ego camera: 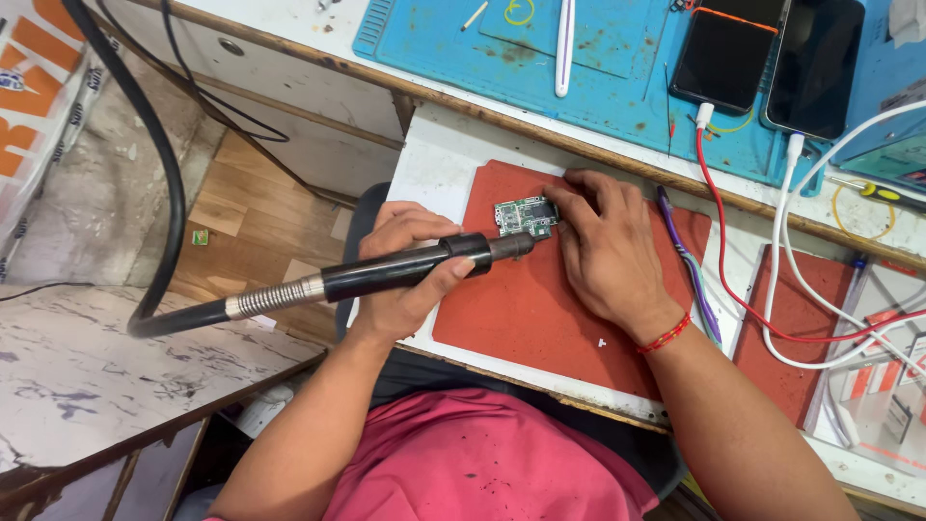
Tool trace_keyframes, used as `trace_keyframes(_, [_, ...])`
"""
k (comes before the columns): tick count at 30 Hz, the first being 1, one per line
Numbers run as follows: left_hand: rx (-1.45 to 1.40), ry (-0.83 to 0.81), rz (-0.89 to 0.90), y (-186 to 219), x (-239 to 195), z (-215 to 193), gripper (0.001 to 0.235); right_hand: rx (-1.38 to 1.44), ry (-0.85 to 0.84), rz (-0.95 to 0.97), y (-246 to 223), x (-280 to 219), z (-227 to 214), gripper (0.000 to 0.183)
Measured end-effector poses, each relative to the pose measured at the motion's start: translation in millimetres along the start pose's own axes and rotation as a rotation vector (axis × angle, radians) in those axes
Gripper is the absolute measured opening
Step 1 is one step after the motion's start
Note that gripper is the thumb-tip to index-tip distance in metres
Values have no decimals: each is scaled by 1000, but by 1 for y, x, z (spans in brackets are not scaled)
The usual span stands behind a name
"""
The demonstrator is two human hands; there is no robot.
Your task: The person uses a hot air gun to heat a small circuit board placed on a red mat, then switches to a purple pen-like tool to scrape or clean the board's surface. The workspace includes a blue mat with tools and two smartphones connected by cables.
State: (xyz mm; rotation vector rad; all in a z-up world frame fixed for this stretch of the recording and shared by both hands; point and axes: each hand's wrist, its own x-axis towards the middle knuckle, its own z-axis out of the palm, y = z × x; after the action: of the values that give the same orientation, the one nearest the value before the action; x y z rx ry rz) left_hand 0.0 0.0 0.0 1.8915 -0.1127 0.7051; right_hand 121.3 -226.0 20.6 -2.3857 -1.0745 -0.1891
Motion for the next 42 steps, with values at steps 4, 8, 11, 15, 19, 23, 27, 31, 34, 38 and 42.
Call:
trace_keyframes(4, [84, 98, -122, 6, -1, 2, 28, 17, 7, -29, -2, 1, -3, 38])
trace_keyframes(8, [50, -18, -9, 6, 8, 3, 27, 18, 51, -40, 1, 7, -6, 36])
trace_keyframes(11, [46, 48, -93, 2, 0, 2, 29, 36, 24, -26, 1, -1, -1, 35])
trace_keyframes(15, [16, -23, 71, 6, 7, 1, 34, 52, 21, -9, 0, 3, -3, 38])
trace_keyframes(19, [43, 73, -112, 9, 5, 0, 35, 26, 8, -24, -1, 4, -3, 39])
trace_keyframes(23, [9, -27, -18, 8, 6, -1, 32, 18, -18, -14, 2, 2, -3, 40])
trace_keyframes(27, [-22, 191, -234, 10, 6, 4, 37, 2, -20, -19, 2, 3, -2, 39])
trace_keyframes(31, [13, -14, -66, 7, 5, -2, 34, 17, -25, -19, 3, 1, -3, 38])
trace_keyframes(34, [47, 105, -144, 8, 2, 1, 30, 29, -19, -31, 1, 5, -3, 39])
trace_keyframes(38, [10, 18, -24, 5, 3, 2, 28, 23, -33, -5, 2, 2, -4, 41])
trace_keyframes(42, [22, 172, -222, 6, 4, 3, 28, 26, -54, -70, -1, 4, -8, 57])
